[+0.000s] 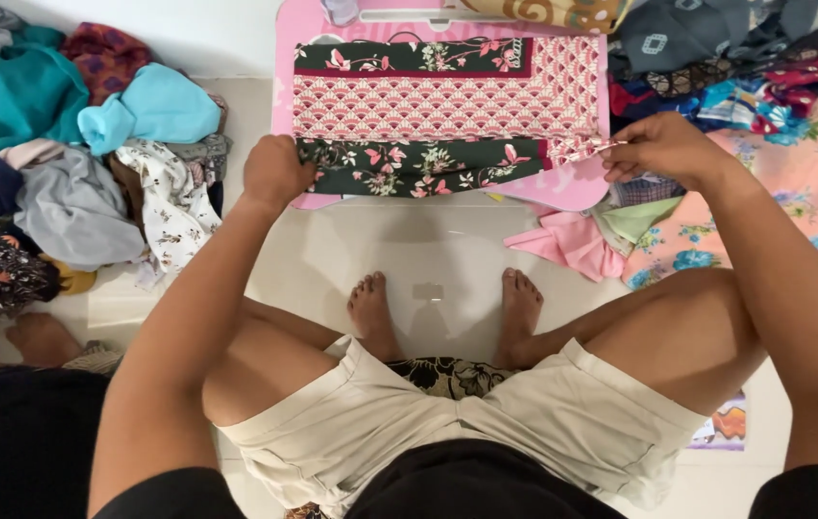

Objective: The person folds a floral-patterned garment on a pink Hello Kitty folding board, then uses a lint roller to remove lint from the fabric. The person continues folding the garment into a compact rectangle.

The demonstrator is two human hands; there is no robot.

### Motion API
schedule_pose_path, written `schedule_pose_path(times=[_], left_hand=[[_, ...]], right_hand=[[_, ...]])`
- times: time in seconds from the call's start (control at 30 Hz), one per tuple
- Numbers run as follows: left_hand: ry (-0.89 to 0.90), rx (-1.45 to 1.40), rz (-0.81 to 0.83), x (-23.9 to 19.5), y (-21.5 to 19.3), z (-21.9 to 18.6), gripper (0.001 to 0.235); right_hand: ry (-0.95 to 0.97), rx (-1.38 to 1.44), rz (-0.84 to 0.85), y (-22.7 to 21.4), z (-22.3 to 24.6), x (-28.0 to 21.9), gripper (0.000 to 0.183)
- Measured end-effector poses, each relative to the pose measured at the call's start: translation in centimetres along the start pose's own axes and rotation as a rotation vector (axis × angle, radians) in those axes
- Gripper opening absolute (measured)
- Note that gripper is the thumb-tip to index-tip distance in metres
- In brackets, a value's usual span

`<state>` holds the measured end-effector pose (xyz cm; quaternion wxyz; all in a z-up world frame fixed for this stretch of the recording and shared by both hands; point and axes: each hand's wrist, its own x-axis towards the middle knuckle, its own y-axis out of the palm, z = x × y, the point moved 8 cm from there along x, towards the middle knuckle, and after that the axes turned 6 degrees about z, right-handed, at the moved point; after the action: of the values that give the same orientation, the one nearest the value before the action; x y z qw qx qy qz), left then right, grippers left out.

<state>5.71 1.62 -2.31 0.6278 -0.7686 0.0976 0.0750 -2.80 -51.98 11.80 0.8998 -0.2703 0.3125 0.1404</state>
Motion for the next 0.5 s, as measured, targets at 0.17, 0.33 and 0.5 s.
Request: schedule_pose_path(times=[0.17,0.33,0.5], left_hand=[[0.118,0.050,-0.062,-1.9,1.3,0.3,0.025],[0.055,-0.161,-0.091,-4.2,1.0,0.2,0.024],[0.074,-0.393,-0.094,-6.8,0.0,-1.3,0.017]], right_hand=[[0.024,-0.047,0.043,0.0,-1.7,-1.1,0.026],[0.026,-0.023,0.020,0.5,-4.2,-0.9,0.030],[0.138,-0.240,0.093,1.3,-5.2,-1.5,0.049]])
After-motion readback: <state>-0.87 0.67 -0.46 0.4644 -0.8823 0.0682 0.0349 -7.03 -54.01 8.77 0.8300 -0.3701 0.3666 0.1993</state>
